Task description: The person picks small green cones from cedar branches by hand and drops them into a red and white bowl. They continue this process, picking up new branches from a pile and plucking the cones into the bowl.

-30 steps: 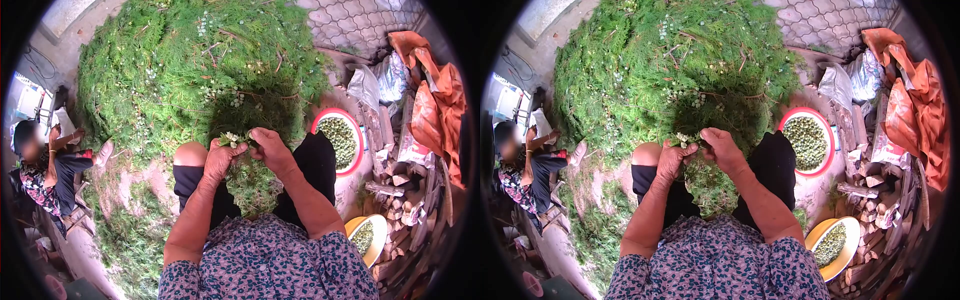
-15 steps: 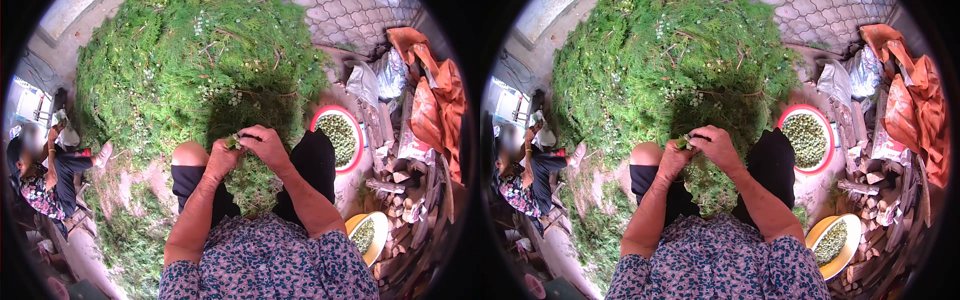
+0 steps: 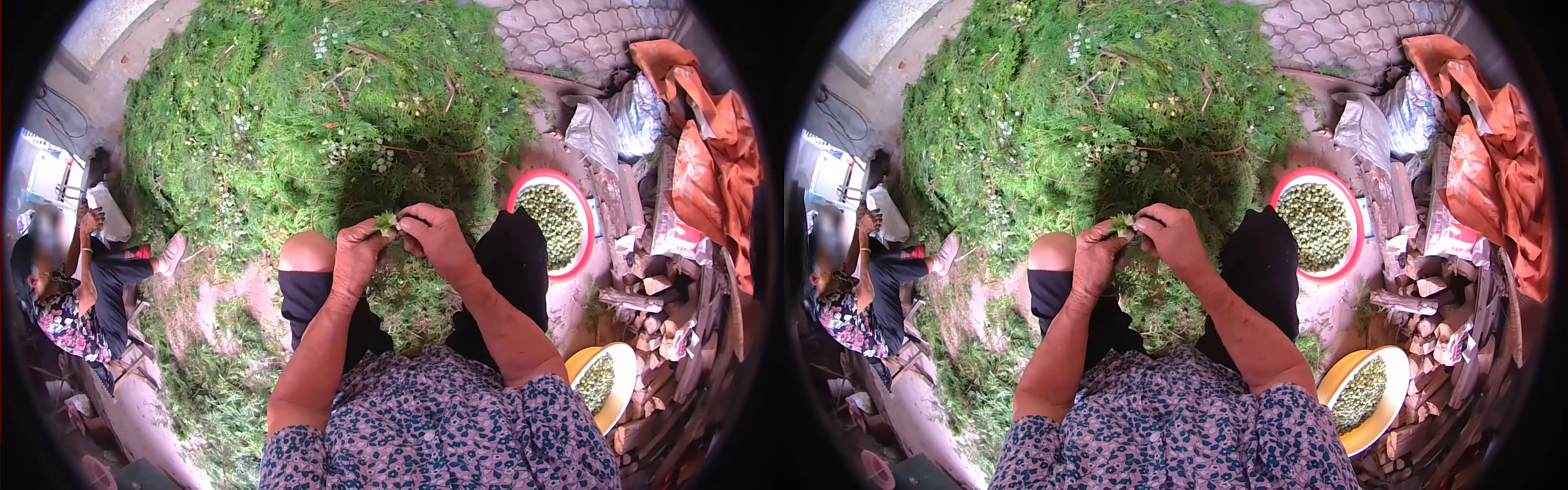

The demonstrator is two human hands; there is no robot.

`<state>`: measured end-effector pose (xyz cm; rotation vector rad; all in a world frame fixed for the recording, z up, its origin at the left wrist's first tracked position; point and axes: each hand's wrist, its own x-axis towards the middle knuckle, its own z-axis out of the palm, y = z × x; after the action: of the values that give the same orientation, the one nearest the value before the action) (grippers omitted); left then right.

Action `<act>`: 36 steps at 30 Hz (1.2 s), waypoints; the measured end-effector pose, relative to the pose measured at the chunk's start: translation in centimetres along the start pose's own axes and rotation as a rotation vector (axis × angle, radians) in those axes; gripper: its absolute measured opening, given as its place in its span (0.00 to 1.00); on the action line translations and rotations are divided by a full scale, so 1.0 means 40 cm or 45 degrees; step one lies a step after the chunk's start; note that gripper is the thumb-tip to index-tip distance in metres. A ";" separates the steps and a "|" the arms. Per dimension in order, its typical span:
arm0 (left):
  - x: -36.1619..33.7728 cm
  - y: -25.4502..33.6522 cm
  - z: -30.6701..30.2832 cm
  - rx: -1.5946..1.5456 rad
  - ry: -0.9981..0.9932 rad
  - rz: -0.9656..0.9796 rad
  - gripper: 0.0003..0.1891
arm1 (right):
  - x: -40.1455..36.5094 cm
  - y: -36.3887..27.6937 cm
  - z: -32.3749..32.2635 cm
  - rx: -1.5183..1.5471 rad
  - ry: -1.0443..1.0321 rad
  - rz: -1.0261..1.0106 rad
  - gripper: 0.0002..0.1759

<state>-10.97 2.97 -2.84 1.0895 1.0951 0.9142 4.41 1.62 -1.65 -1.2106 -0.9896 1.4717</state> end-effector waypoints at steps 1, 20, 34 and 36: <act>0.001 -0.005 -0.003 0.001 0.000 0.000 0.06 | 0.001 0.003 -0.005 0.001 -0.001 0.000 0.08; -0.015 0.015 0.011 0.056 0.005 -0.048 0.03 | 0.008 0.020 0.002 0.078 -0.051 0.006 0.10; -0.004 -0.016 0.004 0.147 -0.002 0.064 0.04 | 0.006 0.009 0.013 -0.084 -0.096 -0.159 0.10; 0.000 -0.027 0.004 0.140 -0.024 0.077 0.04 | 0.009 0.020 0.018 -0.265 0.035 -0.315 0.09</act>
<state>-10.75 2.71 -3.86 1.2253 1.1121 0.8978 3.53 1.78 -2.34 -1.2015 -1.2501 1.1783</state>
